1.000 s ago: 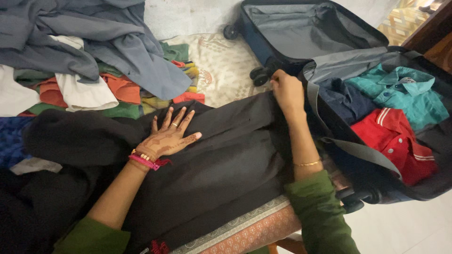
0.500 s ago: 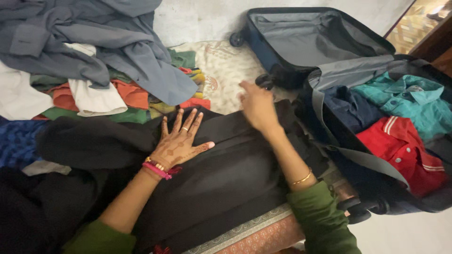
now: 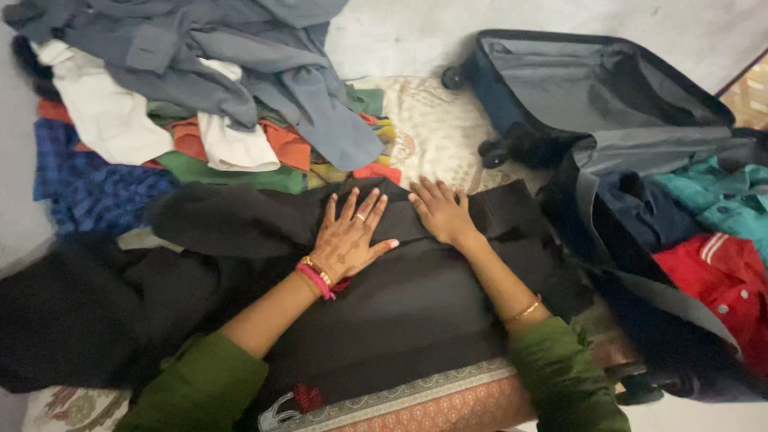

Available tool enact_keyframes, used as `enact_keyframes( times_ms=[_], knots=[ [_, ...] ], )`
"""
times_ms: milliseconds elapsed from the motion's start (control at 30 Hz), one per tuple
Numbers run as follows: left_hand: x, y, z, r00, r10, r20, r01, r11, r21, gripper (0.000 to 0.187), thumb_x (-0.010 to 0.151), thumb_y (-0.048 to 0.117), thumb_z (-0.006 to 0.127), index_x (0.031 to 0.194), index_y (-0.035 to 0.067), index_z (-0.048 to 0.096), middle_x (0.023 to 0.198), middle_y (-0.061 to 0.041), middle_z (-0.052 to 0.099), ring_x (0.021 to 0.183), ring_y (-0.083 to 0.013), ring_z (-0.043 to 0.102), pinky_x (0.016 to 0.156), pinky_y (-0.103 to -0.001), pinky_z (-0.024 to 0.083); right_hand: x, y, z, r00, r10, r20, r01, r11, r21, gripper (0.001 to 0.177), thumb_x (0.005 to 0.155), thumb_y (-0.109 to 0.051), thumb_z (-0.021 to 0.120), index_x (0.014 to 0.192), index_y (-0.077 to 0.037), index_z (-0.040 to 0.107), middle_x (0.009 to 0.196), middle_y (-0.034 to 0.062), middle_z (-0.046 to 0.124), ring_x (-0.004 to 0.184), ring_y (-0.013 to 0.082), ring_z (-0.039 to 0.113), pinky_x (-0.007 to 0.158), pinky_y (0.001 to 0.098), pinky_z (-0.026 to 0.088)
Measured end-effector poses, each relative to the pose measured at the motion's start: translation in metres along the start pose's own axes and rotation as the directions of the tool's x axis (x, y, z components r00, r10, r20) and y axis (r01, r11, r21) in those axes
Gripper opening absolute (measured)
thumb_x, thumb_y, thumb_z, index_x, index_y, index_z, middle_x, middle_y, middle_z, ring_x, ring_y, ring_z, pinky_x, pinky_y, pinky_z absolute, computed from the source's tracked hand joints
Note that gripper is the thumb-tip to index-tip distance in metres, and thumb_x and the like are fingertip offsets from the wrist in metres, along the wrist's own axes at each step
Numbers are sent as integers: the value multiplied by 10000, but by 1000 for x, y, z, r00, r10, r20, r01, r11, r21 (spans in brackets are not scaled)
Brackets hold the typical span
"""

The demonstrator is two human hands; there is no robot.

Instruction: The person buttons and folds a red polo shirt, places it in a suitcase, and then buttons a black jacket on a bed.

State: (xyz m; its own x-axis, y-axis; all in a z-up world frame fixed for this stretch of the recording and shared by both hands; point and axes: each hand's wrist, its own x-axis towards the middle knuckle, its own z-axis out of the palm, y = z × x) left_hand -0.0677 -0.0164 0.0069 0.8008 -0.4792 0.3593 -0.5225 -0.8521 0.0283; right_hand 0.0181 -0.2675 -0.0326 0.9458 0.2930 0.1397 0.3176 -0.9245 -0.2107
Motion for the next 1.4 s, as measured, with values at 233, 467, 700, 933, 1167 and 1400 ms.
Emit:
enact_keyframes(
  times_ms=[233,467,700,933,1167,1400],
  knots=[
    [-49,12,-10,999,-53,11,53,998,-33,821,951,630,468,1544,71,371,1618,-130,322,1482,-426,238,1174,-626,146,-8,-35,-47,945,-153,-289,180,981,72,371,960,-333,595,1274,-149,668,1425,116,607,1321,339,552,1074,512,417],
    [-52,13,5,997,-38,-74,36,999,-22,770,999,577,436,1529,19,411,1601,-152,372,1498,-400,272,1215,-604,144,-5,-143,-84,875,-424,-234,478,837,268,244,933,-205,638,1153,-127,707,943,168,735,895,364,714,765,456,553],
    [-52,17,3,996,-73,-42,72,997,-39,753,995,591,418,1486,21,460,1571,-175,407,1486,-400,284,1201,-629,125,46,-203,-54,864,-503,-34,502,851,151,354,783,-175,677,1130,-141,738,865,191,730,827,381,699,743,492,542],
    [-51,19,-3,996,-67,-59,65,997,-40,787,977,582,431,1534,28,374,1616,-144,332,1517,-365,211,1185,-687,56,49,-203,-72,862,-386,-327,505,616,605,258,889,21,558,1087,-56,704,861,107,753,798,189,780,730,329,588],
    [-50,19,3,996,-89,-1,89,993,-84,779,978,576,432,1531,32,362,1633,-144,307,1512,-382,205,1179,-686,57,47,-198,-92,896,-120,-428,439,96,893,207,1077,7,546,1226,-26,686,934,-35,611,838,57,563,841,267,525],
    [-51,18,-3,993,-89,74,94,994,-61,778,996,587,417,1530,21,387,1611,-152,346,1493,-405,257,1171,-721,72,4,-217,-138,798,-499,-338,-13,-575,818,636,989,-142,687,1525,-140,344,1206,-31,572,1146,154,629,975,355,505]
  ],
)
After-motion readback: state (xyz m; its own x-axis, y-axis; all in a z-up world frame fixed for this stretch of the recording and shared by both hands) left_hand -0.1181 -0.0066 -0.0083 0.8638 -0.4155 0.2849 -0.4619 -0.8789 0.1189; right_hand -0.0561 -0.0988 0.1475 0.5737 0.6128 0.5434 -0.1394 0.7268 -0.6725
